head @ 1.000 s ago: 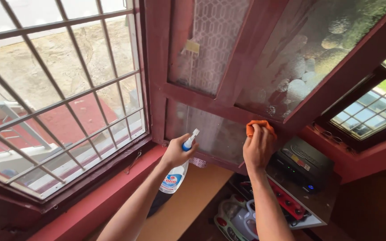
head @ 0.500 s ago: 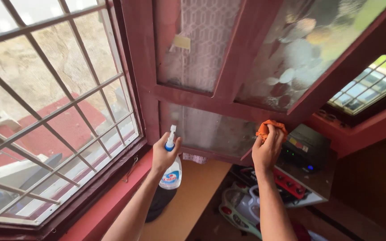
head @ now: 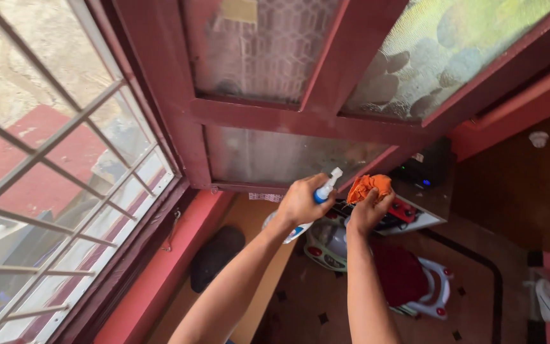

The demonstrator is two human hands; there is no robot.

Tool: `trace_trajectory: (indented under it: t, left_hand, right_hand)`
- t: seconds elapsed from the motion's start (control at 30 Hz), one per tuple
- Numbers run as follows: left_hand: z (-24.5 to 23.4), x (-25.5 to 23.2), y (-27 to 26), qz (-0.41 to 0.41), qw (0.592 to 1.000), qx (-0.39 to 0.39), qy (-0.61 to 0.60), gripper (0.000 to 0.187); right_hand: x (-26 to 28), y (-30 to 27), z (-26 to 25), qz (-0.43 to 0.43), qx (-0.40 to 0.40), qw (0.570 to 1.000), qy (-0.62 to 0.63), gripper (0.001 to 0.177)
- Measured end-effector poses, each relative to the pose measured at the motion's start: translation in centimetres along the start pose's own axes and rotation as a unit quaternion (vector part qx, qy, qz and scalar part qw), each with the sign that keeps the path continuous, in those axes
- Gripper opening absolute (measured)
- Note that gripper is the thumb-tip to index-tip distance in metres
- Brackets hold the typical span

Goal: The person sprays cleaner on the glass panes of a window and wipes them with a cloth.

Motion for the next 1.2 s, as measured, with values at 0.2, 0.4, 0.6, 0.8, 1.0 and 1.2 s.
trace_trajectory:
  t: [0.2,0.4,0.6,0.8,1.0,1.2]
  left_hand:
    - [1.5,4.2,-3.5,-0.084,0.995,0.045,0.014,0.022]
    - [-5.4,12.5,-11.0,-0.17,0.978,-0.031,0.115,0.022]
    - [-16.0,15.8,-17.1,-0.232,0.952,-0.17,0.104,0.021]
    - [-22.1,5.9,-13.8,-0.149,0.963,-0.201,0.104,0.018]
    - [-24.0,-0.3,-10.4,-0.082,0.975,-0.192,0.081,0.017]
    - [-25.0,-1.0,-10.5,-0.076,0.974,-0.196,0.082,0.017]
  right_hand:
    - [0.1,-0.2,-1.7,-0.033,-0.01,0.995,-0.099,0.032]
    - [-0.1,-1.0,0.0,-0.054,0.056,0.989,-0.128,0.036]
    - [-1.5,-3.1,3.0,-0.059,0.079,0.987,-0.129,0.04]
    - [7.7,-4.7,7.7,-0.211,0.055,0.968,-0.122,0.042]
    - [15.4,-8.9,16.8,-0.262,0.156,0.951,-0.056,0.04]
    - [19.3,-15.3,22.7,-0.414,0.186,0.883,-0.122,0.039]
Point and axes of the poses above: each hand's wrist, its own y-axis towards the middle knuckle, its own z-axis out of the palm, x = y × z, the point moved 10 cm from there along y, towards the middle knuckle, and after that the axes turned 1 degree about -y, right-handed, at the moved point
